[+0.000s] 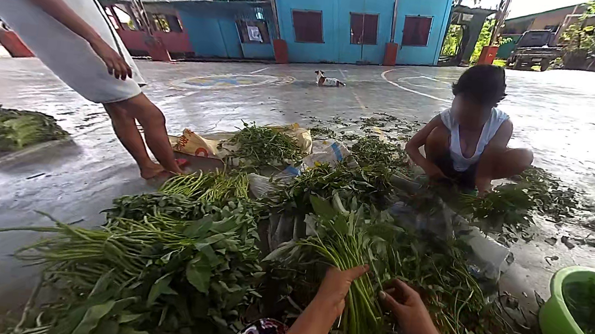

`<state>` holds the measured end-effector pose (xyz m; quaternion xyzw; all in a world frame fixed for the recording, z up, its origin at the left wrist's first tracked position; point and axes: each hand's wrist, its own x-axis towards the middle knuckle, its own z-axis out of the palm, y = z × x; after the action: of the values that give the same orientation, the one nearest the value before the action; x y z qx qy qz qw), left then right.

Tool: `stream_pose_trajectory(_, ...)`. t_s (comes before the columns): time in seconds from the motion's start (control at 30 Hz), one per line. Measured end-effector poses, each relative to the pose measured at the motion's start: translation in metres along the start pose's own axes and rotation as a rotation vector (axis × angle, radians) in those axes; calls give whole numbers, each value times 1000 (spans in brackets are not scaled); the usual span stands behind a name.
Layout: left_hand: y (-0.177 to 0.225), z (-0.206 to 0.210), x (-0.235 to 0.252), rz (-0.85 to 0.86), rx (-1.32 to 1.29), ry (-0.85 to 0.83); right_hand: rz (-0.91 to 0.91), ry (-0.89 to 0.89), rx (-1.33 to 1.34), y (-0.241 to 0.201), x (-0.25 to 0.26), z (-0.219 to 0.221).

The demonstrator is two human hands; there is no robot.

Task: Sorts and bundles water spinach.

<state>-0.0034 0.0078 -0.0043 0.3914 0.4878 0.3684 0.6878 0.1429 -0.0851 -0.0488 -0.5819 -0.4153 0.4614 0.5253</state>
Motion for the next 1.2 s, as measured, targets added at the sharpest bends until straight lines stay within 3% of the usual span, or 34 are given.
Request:
stream_pose_trajectory(0.17, -1, -1, 0, -32, -27, 28, -4, -55, -287, -5, 5, 1)
stream_pose_trajectory(0.27, 4, -4, 4, 11, -28, 102, -2, 76, -382, 7, 3, -10)
stream_pose_trajectory(0.37, 7, -11, 8, 75, 38, 121, 143, 131, -464, 4, 8, -18)
stream_pose_trajectory(0.43, 0, -5, 5, 83, 122, 81, 111, 116, -293, -14, 12, -1)
stream_pose_trajectory(0.57, -7, 4, 5, 150, 106, 113, -16, 287, 262, -41, 38, 47)
stream_pose_trajectory(0.7, -1, -9, 19, 192, -45, 238, 87, 200, 635, -39, 45, 38)
stream_pose_trajectory(0.8, -3, -18, 27, 185, -43, 247, 172, 117, 406, -8, 45, 8)
stream_pose_trajectory(0.9, -10, -14, 24, 149, -21, 221, 237, 202, 49, 31, 51, -30)
stream_pose_trajectory(0.97, -9, -5, 24, 117, 0, 196, 162, 198, 2, 30, 51, -38)
stream_pose_trajectory(1.07, -15, 12, 22, 28, 44, 151, -28, 135, 44, 13, 50, -7)
stream_pose_trajectory(1.2, -19, 19, 26, 37, 47, 134, -209, 320, 137, 1, 54, 28)
